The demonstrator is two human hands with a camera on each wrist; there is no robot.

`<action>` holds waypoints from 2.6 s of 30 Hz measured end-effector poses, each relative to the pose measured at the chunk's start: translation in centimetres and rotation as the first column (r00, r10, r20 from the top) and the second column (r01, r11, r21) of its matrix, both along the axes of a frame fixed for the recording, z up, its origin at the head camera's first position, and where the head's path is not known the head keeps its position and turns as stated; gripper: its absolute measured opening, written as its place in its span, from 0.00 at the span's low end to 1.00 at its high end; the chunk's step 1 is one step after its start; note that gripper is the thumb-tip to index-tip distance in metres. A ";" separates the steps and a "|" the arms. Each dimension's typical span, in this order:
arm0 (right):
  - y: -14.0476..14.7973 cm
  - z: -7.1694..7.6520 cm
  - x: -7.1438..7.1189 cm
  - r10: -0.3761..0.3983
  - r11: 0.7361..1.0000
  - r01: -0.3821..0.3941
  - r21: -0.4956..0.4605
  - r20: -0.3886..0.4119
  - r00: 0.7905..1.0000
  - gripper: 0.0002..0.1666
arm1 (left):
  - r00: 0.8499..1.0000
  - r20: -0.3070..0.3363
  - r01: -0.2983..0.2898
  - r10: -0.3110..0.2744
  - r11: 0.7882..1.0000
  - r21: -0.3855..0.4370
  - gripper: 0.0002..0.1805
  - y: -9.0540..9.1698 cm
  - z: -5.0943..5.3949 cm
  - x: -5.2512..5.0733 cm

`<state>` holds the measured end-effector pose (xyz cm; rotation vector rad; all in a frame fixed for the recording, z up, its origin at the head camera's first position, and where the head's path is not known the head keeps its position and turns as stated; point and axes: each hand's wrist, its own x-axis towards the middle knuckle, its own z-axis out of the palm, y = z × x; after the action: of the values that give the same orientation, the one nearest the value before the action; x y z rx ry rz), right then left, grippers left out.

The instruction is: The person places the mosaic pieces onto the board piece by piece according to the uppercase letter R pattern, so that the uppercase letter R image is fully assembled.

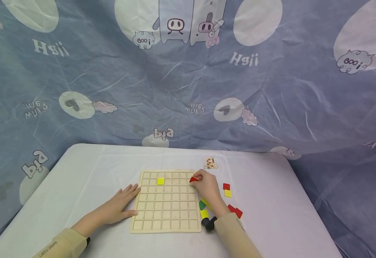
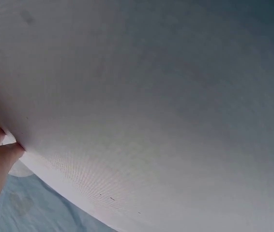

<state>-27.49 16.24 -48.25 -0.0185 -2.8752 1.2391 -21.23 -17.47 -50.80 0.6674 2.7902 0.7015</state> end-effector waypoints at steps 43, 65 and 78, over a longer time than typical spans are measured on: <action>-6.8 -1.8 -2.2 0.208 0.977 -0.207 -0.045 0.032 0.978 0.10 | 1.000 -0.013 -0.005 0.004 1.000 -0.013 0.47 -0.1 -0.5 -0.1; 3.0 -1.6 -3.3 -0.078 0.996 0.082 -0.034 0.110 0.991 0.20 | 1.000 -0.012 0.004 -0.004 1.000 -0.001 0.46 -0.1 -0.6 0.0; 2.5 -2.4 -3.7 -0.067 0.994 0.059 0.090 0.098 0.993 0.16 | 1.000 -0.004 -0.006 0.006 1.000 -0.006 0.47 -0.1 -0.7 0.0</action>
<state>-31.18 18.71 -50.66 -0.1750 -2.9855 1.1340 -21.20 -17.53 -51.48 0.6606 2.7976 0.6933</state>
